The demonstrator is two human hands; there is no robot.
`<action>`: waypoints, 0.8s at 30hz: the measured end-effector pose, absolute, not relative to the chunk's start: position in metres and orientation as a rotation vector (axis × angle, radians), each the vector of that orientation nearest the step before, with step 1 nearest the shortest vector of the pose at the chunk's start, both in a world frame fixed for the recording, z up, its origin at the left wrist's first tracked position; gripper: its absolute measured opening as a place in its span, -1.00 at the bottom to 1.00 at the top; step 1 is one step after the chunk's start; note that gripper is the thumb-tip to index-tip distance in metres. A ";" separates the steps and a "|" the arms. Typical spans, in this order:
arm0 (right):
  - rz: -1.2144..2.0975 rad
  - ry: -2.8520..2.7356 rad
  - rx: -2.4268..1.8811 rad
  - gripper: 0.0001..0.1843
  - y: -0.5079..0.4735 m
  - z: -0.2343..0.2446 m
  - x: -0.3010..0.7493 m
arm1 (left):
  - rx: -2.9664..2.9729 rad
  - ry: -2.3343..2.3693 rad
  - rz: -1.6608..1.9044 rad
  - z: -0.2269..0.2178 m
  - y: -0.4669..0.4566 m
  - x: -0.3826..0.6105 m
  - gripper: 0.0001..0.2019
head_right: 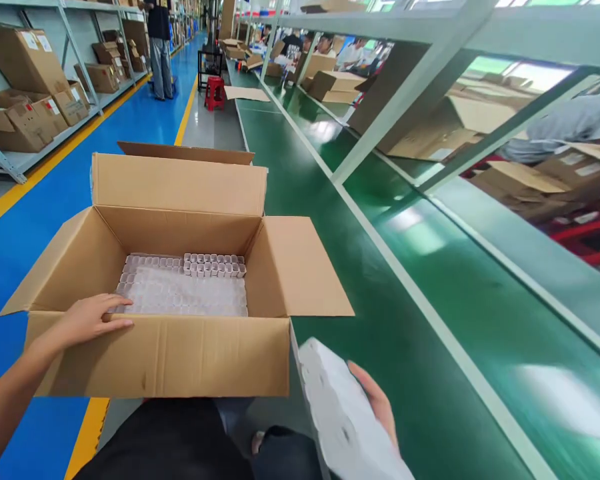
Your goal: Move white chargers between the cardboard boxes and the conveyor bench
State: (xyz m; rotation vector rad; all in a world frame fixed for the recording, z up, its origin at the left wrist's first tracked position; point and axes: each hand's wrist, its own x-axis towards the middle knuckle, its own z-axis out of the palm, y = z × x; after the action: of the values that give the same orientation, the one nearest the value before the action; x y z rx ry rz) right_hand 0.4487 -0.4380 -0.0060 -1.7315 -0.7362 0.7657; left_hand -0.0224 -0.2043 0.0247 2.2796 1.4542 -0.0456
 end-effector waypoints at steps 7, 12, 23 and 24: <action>0.973 -1.298 -1.914 -0.04 -0.165 0.011 0.350 | 2.263 1.358 -0.222 0.019 -0.205 -0.017 -0.42; 0.986 -1.305 -2.612 0.11 -0.079 -0.077 0.337 | 2.278 1.327 -0.207 0.005 -0.211 -0.023 -0.43; 0.958 -1.081 -3.015 0.26 -0.057 -0.178 0.331 | 2.500 1.281 0.303 -0.014 -0.225 -0.021 -0.59; 0.946 -1.066 -3.024 0.25 -0.058 -0.184 0.328 | 2.503 1.259 0.335 -0.012 -0.223 -0.020 -0.61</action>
State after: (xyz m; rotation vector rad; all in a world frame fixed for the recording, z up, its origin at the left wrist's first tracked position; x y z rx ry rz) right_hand 0.3276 -0.0578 -0.1838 -3.0244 -1.0659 0.9457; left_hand -0.0204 -0.2234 -0.0122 2.5035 1.2592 0.3353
